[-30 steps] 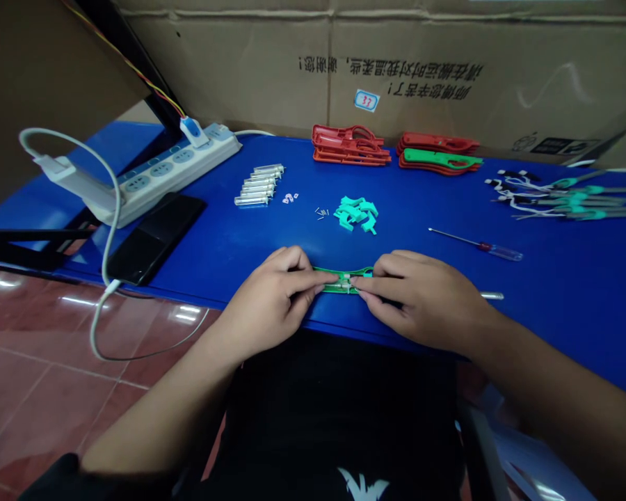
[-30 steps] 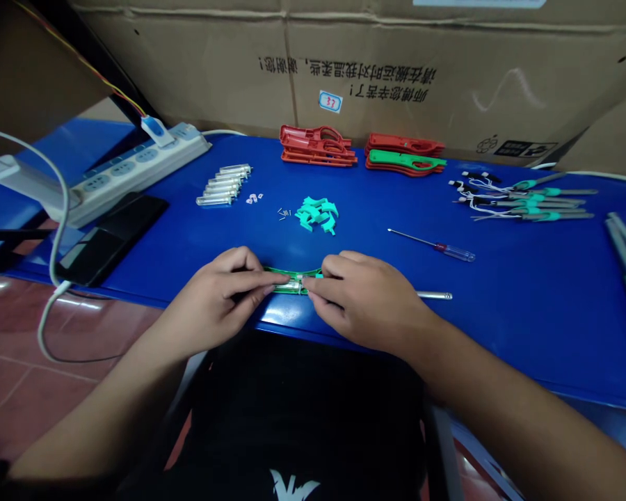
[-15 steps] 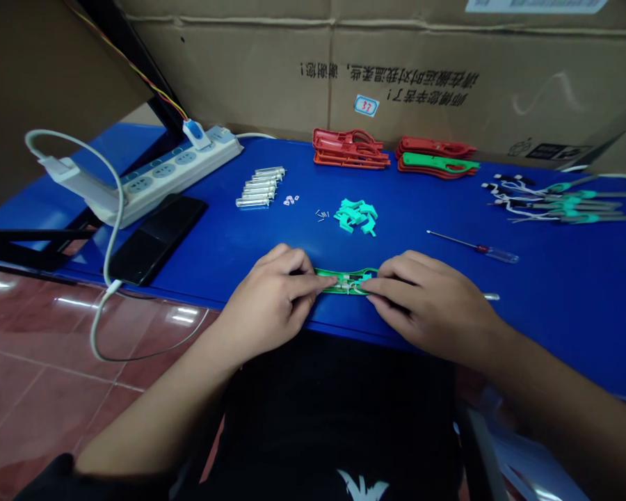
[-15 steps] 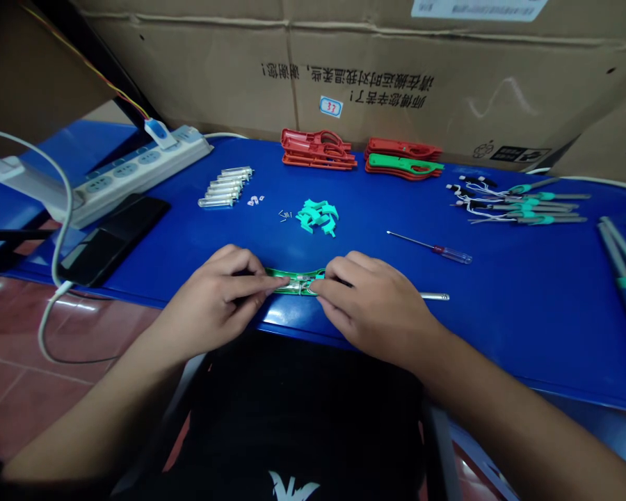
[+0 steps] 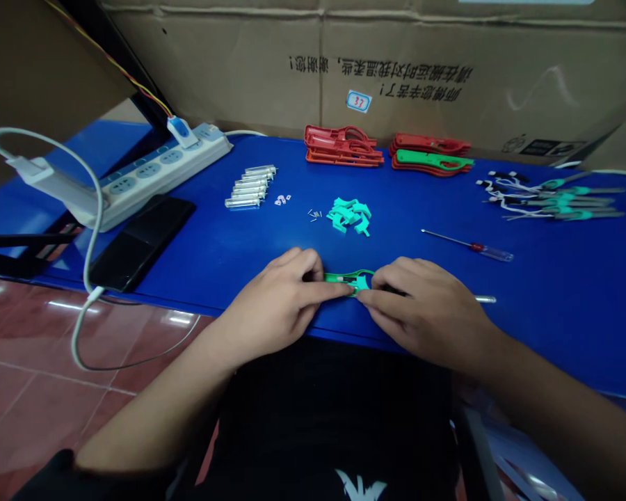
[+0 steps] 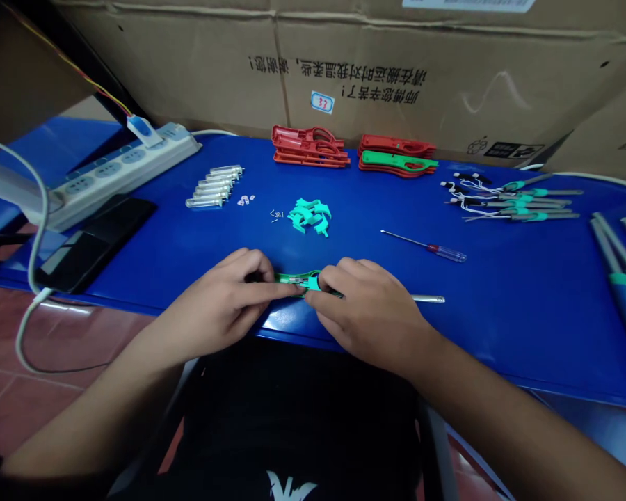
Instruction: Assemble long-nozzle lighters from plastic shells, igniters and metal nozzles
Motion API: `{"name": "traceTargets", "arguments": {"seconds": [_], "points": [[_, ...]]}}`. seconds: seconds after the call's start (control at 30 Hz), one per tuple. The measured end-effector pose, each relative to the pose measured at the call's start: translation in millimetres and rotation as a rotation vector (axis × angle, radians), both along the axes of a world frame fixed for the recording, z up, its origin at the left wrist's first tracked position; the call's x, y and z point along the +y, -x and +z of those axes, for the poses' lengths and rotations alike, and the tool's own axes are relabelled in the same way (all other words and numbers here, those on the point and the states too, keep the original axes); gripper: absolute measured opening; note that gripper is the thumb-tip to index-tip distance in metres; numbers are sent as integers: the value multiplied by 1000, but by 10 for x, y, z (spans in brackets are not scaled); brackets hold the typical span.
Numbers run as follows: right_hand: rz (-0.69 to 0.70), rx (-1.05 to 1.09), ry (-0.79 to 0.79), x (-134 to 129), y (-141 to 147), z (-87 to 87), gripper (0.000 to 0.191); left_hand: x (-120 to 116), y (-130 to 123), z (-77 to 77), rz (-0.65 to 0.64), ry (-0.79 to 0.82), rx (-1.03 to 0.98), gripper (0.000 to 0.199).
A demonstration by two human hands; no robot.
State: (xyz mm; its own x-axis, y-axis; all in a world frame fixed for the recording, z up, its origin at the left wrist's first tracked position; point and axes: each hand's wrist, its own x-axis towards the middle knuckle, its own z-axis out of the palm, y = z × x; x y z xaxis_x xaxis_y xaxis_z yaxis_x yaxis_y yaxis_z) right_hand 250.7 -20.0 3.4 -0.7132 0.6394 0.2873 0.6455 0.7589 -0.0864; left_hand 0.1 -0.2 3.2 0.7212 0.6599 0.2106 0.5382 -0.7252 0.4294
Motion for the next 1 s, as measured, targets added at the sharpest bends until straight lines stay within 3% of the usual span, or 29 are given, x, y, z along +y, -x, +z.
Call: {"name": "traceTargets", "arguments": {"seconds": [0.3,0.47,0.67,1.0], "points": [[-191,283,323,81,125,24,11,20,-24,10,-12,-30,80,42],[-151,177,214,-29,10,63,17,7,-38,30,-4,-110,176,43],[-269,135,65,-248,-209,71,15,-24,-41,49,-16,-215,300,50],[-291,46,32,-259,-173,-19,22,-13,-75,128,-51,-285,381,46]]}}
